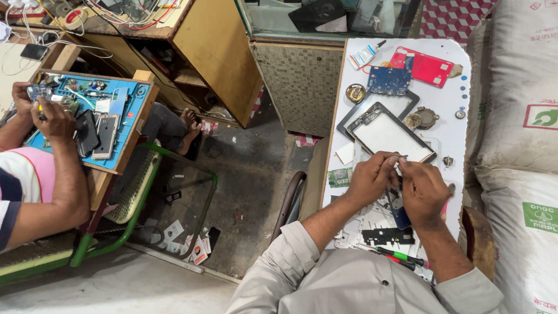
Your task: The person sits at a repair bench and uses their fingers to pry and separate the frame of a disassembled smartphone lying on a white board, working along its edge. They hold the phone frame with one hand while peeling at a component with the other, with phone parts, boards and a toothbrush on the bench.
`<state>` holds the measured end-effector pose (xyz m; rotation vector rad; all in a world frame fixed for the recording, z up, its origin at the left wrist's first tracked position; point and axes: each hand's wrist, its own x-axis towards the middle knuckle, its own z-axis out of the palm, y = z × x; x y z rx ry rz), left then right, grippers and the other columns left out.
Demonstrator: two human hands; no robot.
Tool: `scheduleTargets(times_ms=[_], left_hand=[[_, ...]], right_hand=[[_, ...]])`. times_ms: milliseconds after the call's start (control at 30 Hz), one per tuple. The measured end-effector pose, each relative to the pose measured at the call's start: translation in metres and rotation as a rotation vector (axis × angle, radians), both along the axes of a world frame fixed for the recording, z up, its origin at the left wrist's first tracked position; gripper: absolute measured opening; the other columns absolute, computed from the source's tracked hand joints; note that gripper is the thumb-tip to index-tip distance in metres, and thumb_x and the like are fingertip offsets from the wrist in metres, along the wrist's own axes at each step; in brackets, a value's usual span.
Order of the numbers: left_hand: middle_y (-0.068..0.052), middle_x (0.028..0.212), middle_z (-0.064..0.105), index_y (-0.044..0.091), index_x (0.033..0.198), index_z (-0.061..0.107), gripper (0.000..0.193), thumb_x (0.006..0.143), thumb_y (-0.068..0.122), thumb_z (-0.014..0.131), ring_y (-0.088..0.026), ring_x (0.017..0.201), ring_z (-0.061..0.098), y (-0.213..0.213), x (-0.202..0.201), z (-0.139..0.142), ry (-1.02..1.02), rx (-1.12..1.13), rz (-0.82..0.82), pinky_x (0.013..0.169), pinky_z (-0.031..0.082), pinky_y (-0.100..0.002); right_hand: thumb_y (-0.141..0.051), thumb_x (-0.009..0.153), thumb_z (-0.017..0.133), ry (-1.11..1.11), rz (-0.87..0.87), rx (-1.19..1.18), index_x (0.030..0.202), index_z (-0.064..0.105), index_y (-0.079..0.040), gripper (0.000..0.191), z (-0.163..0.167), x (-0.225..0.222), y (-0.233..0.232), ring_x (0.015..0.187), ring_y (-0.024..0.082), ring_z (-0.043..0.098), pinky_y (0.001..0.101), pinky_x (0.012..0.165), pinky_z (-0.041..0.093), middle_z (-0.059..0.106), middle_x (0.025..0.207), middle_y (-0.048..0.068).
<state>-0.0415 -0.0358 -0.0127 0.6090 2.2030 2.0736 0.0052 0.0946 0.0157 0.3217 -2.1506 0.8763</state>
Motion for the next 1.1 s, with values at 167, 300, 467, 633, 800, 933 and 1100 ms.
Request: scheduleTargets(times_ms=[167, 300, 467, 633, 800, 933, 1100], left_hand=[[-0.004, 0.069, 0.069, 0.000, 0.121, 0.063, 0.036, 0.113, 0.032, 0.046, -0.010, 0.058, 0.067, 0.0002, 0.0009, 0.0012, 0.021, -0.032, 0.013, 0.055, 0.053, -0.026], [-0.004, 0.069, 0.069, 0.000, 0.122, 0.062, 0.036, 0.113, 0.031, 0.046, -0.010, 0.057, 0.066, 0.0000, 0.0013, 0.0018, 0.014, -0.042, 0.002, 0.055, 0.053, -0.025], [-0.004, 0.070, 0.070, -0.001, 0.121, 0.063, 0.035, 0.113, 0.029, 0.047, -0.011, 0.058, 0.066, 0.0008, 0.0020, 0.0009, 0.022, -0.023, 0.012, 0.055, 0.053, -0.026], [-0.005, 0.071, 0.070, -0.001, 0.122, 0.063, 0.033, 0.113, 0.027, 0.047, -0.011, 0.059, 0.067, 0.0007, 0.0015, -0.0007, 0.009, -0.001, 0.013, 0.057, 0.055, -0.026], [-0.006, 0.071, 0.071, -0.001, 0.121, 0.063, 0.032, 0.113, 0.026, 0.047, -0.011, 0.061, 0.069, 0.0006, 0.0000, -0.0016, 0.011, -0.014, 0.020, 0.057, 0.056, -0.025], [-0.006, 0.071, 0.071, -0.002, 0.119, 0.063, 0.032, 0.113, 0.026, 0.047, -0.011, 0.060, 0.070, 0.0005, -0.0013, -0.0024, 0.006, -0.016, 0.029, 0.056, 0.056, -0.025], [-0.007, 0.072, 0.072, -0.002, 0.117, 0.063, 0.033, 0.114, 0.026, 0.047, -0.012, 0.061, 0.070, 0.0012, -0.0014, -0.0053, -0.018, 0.008, 0.023, 0.057, 0.057, -0.026]], right_hand=[[0.010, 0.097, 0.075, 0.001, -0.007, -0.012, 0.112, 0.073, -0.001, 0.019, -0.0021, 0.0000, 0.0001, 0.093, 0.026, 0.071, 0.0345, 0.079, 0.058, 0.072, 0.100, 0.014], [0.009, 0.098, 0.075, 0.000, -0.006, -0.005, 0.115, 0.073, -0.001, 0.021, -0.0046, 0.0008, 0.0008, 0.097, 0.026, 0.072, 0.0338, 0.081, 0.060, 0.073, 0.102, 0.014], [0.010, 0.098, 0.075, 0.013, -0.016, -0.008, 0.117, 0.073, -0.001, 0.022, -0.0065, 0.0008, 0.0013, 0.096, 0.026, 0.072, 0.0348, 0.080, 0.059, 0.073, 0.101, 0.015], [0.010, 0.098, 0.075, 0.019, -0.023, -0.009, 0.116, 0.073, -0.001, 0.021, -0.0068, 0.0005, 0.0001, 0.095, 0.027, 0.072, 0.0353, 0.079, 0.059, 0.073, 0.102, 0.015], [0.010, 0.098, 0.075, 0.021, -0.024, 0.007, 0.115, 0.073, -0.001, 0.021, -0.0050, 0.0004, -0.0007, 0.095, 0.027, 0.072, 0.0360, 0.080, 0.059, 0.073, 0.102, 0.015], [0.010, 0.097, 0.075, 0.016, -0.025, 0.007, 0.115, 0.073, 0.000, 0.021, -0.0038, 0.0007, -0.0014, 0.095, 0.027, 0.071, 0.0357, 0.080, 0.058, 0.073, 0.102, 0.015], [0.010, 0.097, 0.075, 0.017, -0.037, 0.021, 0.113, 0.073, 0.000, 0.019, -0.0045, 0.0014, -0.0013, 0.095, 0.028, 0.071, 0.0364, 0.080, 0.058, 0.073, 0.102, 0.015]])
